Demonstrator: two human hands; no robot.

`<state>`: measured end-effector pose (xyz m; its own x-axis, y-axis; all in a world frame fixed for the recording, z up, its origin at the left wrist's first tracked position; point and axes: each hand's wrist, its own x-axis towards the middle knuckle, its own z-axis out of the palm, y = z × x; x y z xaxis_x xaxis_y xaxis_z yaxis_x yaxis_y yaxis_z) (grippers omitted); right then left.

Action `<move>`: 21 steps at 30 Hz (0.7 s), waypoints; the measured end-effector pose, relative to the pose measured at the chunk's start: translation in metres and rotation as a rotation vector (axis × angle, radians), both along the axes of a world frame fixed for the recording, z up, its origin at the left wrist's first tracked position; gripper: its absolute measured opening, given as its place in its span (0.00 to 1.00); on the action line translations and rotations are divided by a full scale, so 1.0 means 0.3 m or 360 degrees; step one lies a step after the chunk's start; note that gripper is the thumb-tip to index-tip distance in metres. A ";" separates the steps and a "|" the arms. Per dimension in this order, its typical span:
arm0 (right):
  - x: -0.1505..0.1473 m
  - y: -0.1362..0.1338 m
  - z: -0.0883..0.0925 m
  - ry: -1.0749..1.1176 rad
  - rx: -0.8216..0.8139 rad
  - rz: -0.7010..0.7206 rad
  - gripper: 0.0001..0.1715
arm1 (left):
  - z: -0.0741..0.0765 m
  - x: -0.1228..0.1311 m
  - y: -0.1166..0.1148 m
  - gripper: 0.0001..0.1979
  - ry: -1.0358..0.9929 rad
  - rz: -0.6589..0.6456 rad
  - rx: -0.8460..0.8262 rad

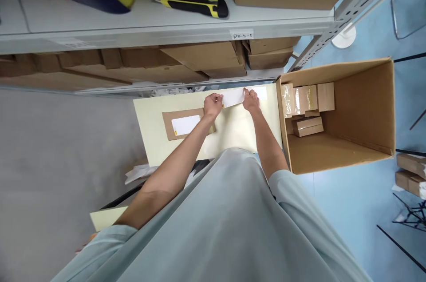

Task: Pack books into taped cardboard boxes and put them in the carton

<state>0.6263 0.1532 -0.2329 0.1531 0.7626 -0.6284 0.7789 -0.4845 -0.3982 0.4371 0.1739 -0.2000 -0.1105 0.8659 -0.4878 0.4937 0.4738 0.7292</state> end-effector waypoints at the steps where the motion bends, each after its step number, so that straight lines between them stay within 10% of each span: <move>1: 0.000 0.001 0.004 0.0006 0.0013 -0.0014 0.44 | 0.029 -0.009 -0.004 0.10 0.0043 0.0011 0.0012; 11: -0.011 -0.065 0.226 0.0658 0.0302 -0.0367 0.29 | 0.350 -0.313 -0.193 0.19 -0.0439 -0.0308 0.0130; 15: -0.149 -0.238 0.408 0.1239 0.0349 -0.0057 0.33 | 0.420 -0.442 -0.271 0.26 -0.0498 -0.0469 0.0075; 21: -0.435 -0.454 0.634 0.1080 0.0371 -0.0016 0.31 | 0.542 -0.583 -0.304 0.25 -0.0795 -0.0371 0.0194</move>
<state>0.4959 0.0171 -0.0426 -0.2061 0.8892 -0.4085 0.3188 -0.3337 -0.8871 0.2623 0.0827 -0.0375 0.3091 0.8931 -0.3269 0.1558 0.2916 0.9438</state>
